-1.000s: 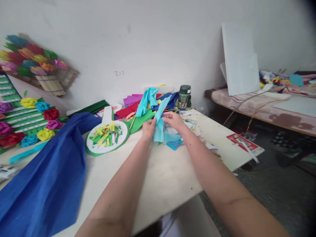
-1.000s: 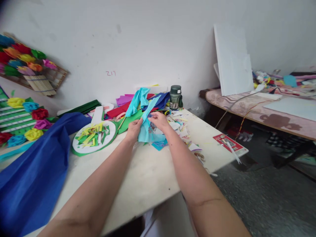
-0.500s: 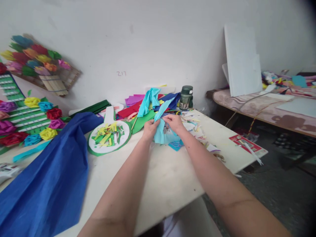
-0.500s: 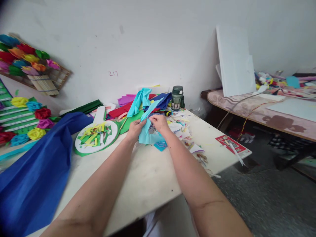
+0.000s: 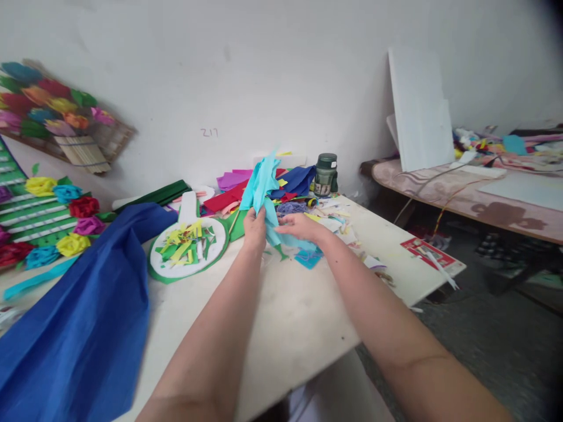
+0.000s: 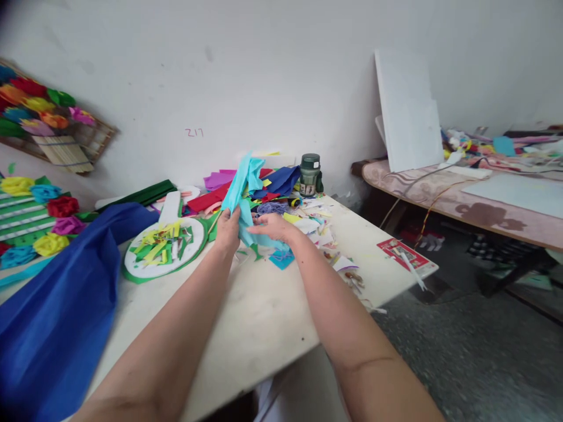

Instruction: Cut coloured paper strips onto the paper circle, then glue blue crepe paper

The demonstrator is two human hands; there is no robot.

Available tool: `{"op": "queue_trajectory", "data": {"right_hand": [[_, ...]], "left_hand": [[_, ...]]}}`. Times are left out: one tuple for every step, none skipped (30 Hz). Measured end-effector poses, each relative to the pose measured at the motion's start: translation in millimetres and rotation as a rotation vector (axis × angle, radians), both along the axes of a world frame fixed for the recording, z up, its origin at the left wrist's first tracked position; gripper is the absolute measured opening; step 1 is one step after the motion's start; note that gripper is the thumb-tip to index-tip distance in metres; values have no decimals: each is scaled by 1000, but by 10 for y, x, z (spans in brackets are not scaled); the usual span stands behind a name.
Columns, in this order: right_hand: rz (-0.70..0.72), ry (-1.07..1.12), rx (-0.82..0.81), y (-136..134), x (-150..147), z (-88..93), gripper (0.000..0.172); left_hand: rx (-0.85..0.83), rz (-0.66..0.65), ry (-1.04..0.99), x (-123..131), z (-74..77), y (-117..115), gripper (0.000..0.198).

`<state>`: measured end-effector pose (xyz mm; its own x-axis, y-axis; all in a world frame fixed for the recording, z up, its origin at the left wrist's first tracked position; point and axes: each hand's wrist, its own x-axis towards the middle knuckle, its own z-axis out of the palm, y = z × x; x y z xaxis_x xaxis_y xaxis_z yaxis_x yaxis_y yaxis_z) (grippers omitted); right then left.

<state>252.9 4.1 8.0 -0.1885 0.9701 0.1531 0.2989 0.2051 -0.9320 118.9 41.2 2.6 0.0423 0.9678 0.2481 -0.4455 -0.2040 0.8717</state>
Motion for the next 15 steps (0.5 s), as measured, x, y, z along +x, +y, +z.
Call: {"op": "queue_trajectory", "data": {"right_hand": [[66, -5, -30, 1, -10, -16, 28], [106, -16, -48, 2, -15, -27, 26], [122, -32, -56, -1, -18, -32, 22], [120, -53, -58, -8, -20, -28, 20], [113, -83, -54, -19, -23, -15, 19], [105, -115, -42, -35, -27, 4, 19], [102, -147, -23, -52, -34, 26, 20], [103, -178, -5, -66, -42, 47, 21], [108, -207, 7, -76, -52, 64, 22], [116, -233, 12, -78, -60, 73, 25], [124, -252, 13, -74, -67, 75, 27], [126, -263, 16, -64, -70, 70, 29], [124, -266, 20, -50, -69, 60, 30], [118, -257, 24, -37, -64, 48, 30], [110, -234, 27, -26, -56, 38, 30]], "left_hand": [[-12, -3, -20, 6, 19, -14, 25], [-27, -12, -35, 11, 36, -27, 26], [-39, -19, -47, 14, 52, -41, 26], [-50, -28, -53, 15, 67, -53, 27], [-60, -36, -54, 15, 80, -65, 27], [-68, -49, -53, 14, 92, -76, 28], [-71, -65, -51, 12, 101, -85, 29], [-72, -84, -49, 11, 109, -93, 30], [-75, -109, -45, 10, 116, -99, 31], [-77, -137, -36, 10, 121, -103, 31], [-78, -163, -23, 11, 124, -107, 31], [-77, -186, -7, 13, 128, -110, 31], [-78, -205, 11, 17, 131, -112, 31], [-80, -217, 28, 21, 134, -114, 31], [-81, -221, 41, 25, 136, -115, 30]]}}
